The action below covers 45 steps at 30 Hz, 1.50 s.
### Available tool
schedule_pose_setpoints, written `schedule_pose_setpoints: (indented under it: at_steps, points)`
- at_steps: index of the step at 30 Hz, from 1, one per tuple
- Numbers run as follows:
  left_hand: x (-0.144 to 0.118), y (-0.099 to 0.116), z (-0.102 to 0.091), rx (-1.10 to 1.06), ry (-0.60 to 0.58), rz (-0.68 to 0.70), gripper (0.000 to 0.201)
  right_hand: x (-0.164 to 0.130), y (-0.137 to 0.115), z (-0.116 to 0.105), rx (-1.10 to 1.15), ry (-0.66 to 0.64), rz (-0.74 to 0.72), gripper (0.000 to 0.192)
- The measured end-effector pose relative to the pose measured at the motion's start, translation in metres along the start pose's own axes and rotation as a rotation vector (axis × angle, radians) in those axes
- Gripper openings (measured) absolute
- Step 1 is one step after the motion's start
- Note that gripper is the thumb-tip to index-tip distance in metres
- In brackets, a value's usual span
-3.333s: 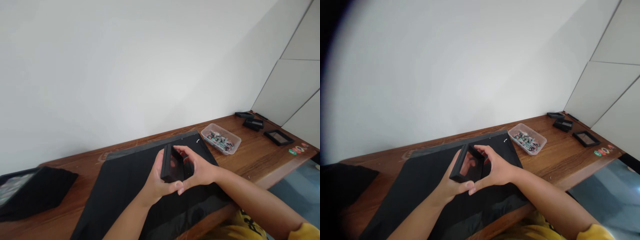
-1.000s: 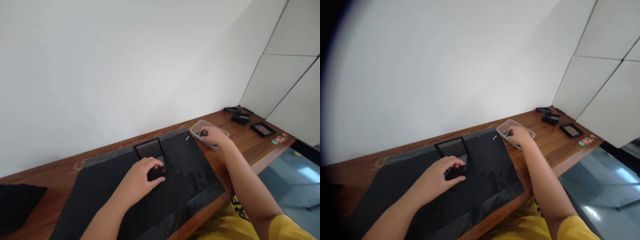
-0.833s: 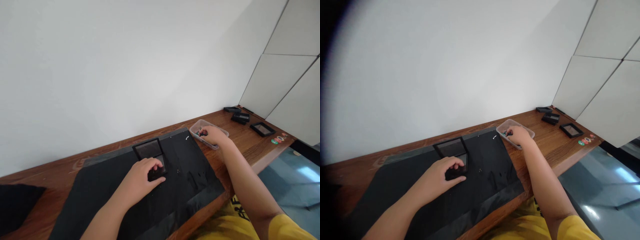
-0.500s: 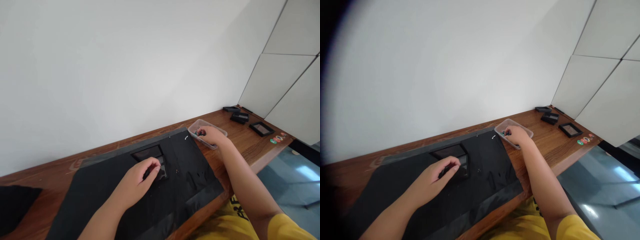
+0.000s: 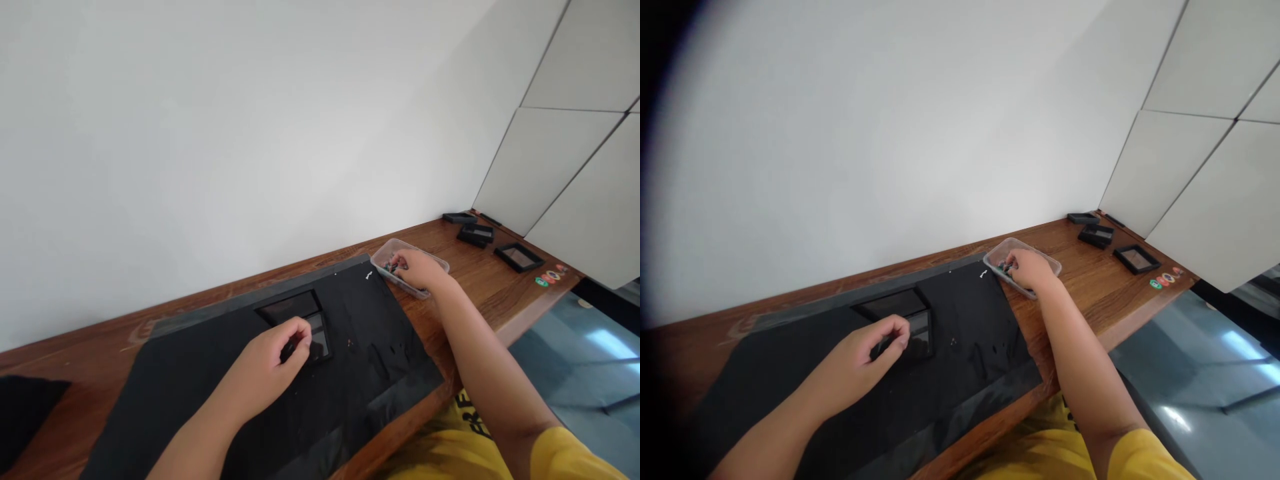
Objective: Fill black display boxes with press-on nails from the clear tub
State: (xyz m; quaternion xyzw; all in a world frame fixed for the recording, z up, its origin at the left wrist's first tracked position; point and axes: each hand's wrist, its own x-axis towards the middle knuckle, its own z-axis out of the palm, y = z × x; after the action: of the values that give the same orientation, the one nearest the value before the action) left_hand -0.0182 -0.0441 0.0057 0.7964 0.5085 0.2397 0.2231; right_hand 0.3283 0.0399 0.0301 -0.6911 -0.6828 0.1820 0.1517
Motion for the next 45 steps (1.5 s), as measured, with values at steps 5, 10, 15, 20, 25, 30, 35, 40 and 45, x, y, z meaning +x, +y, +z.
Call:
schedule_pose_setpoints:
  at_steps: [5, 10, 15, 20, 25, 30, 35, 40, 45]
  points:
    - [0.001, 0.002, -0.001, 0.027, -0.002, -0.015, 0.028, 0.001, 0.004, -0.002, 0.080, 0.095, 0.006, 0.021]
    - [-0.001, 0.000, 0.002, 0.036, -0.057, -0.061, 0.027, 0.007, 0.006, -0.003, 0.226, 0.227, -0.018, 0.025]
    - [-0.002, 0.000, 0.003, 0.029, -0.036, -0.082, 0.029, 0.009, -0.003, 0.005, 0.657, 0.301, -0.191, 0.031]
    - [0.000, 0.002, 0.002, -0.018, 0.000, -0.081, 0.034, -0.006, -0.027, 0.020, 1.127, 0.079, -0.359, 0.047]
    - [0.000, 0.002, 0.009, -0.109, 0.059, -0.063, 0.031, -0.027, -0.054, 0.045, 1.272, -0.279, -0.363, 0.052]
    - [-0.005, 0.005, 0.021, -0.196, 0.169, 0.056, 0.047, -0.041, -0.070, 0.069, 1.347, -0.531, -0.335, 0.052]
    - [-0.006, 0.014, 0.024, -0.167, 0.251, 0.079, 0.038, -0.045, -0.075, 0.077, 1.359, -0.610, -0.308, 0.052]
    - [-0.004, 0.020, 0.021, -0.171, 0.310, 0.114, 0.029, -0.046, -0.076, 0.077, 1.307, -0.661, -0.293, 0.055]
    - [-0.003, 0.023, 0.022, -0.241, 0.333, 0.136, 0.026, -0.047, -0.077, 0.076, 1.299, -0.700, -0.281, 0.060]
